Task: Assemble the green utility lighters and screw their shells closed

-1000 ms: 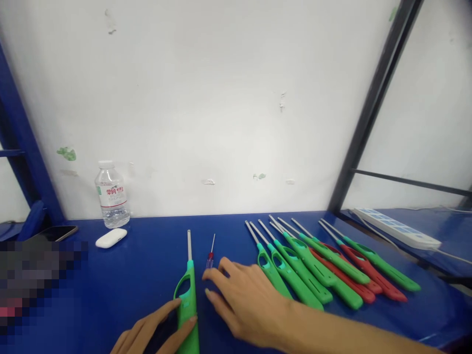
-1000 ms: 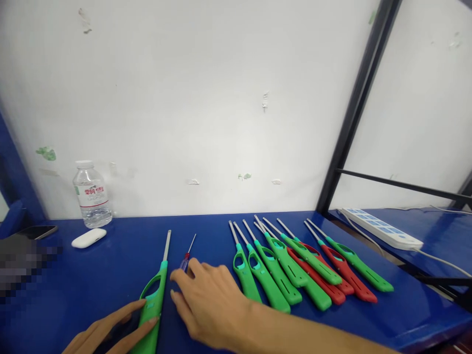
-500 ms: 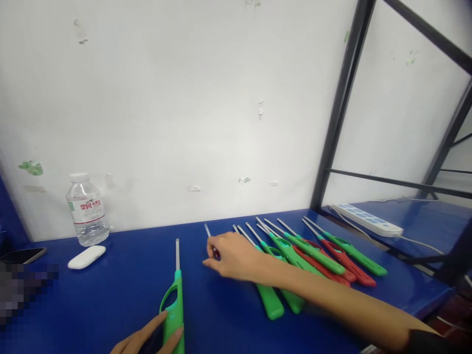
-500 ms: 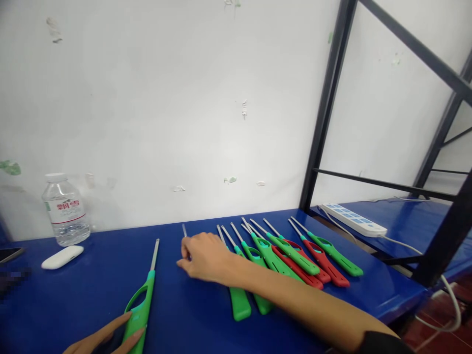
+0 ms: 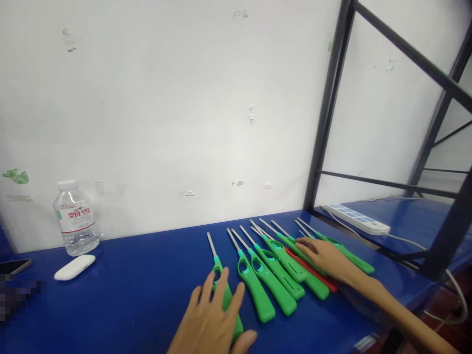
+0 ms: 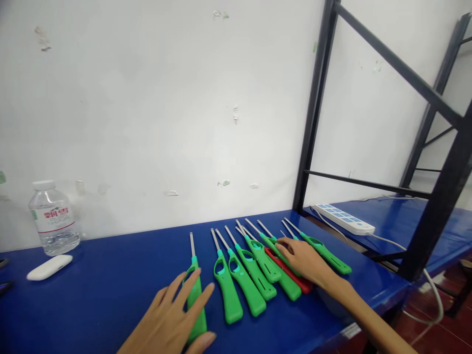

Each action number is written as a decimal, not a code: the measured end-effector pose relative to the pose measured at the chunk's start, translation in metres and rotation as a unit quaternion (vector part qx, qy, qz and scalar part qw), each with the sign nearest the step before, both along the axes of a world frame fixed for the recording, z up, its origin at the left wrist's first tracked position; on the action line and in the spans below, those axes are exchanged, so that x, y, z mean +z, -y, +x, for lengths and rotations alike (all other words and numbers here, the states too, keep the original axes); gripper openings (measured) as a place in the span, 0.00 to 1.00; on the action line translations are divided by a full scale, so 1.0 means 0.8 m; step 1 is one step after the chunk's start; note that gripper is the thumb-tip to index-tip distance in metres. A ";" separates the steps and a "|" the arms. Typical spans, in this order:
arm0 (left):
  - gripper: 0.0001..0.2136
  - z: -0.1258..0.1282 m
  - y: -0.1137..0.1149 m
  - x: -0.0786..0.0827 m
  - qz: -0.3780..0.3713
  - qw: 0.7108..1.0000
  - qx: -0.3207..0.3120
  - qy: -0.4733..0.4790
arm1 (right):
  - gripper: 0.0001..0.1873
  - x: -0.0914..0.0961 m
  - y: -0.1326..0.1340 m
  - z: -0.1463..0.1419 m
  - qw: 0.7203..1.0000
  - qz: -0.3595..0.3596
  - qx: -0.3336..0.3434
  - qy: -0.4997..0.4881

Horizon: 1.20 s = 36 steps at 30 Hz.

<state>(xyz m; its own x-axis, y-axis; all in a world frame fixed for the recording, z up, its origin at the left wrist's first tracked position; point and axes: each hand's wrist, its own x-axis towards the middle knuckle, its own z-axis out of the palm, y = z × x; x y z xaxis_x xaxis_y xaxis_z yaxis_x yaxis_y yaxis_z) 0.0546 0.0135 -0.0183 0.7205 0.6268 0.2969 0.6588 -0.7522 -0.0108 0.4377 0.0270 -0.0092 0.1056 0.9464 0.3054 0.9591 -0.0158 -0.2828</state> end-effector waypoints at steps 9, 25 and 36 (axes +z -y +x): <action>0.42 0.175 -0.024 0.007 -0.130 0.988 -0.084 0.024 | 0.16 -0.033 -0.009 -0.033 0.999 0.019 -0.012 0.041; 0.25 0.141 -0.009 -0.011 -0.099 0.995 -0.001 0.017 | 0.17 -0.024 0.002 -0.081 0.993 0.004 -0.062 0.097; 0.36 0.157 -0.001 -0.017 -0.117 0.993 -0.014 0.017 | 0.18 -0.003 0.041 0.077 0.953 -0.062 -0.280 0.100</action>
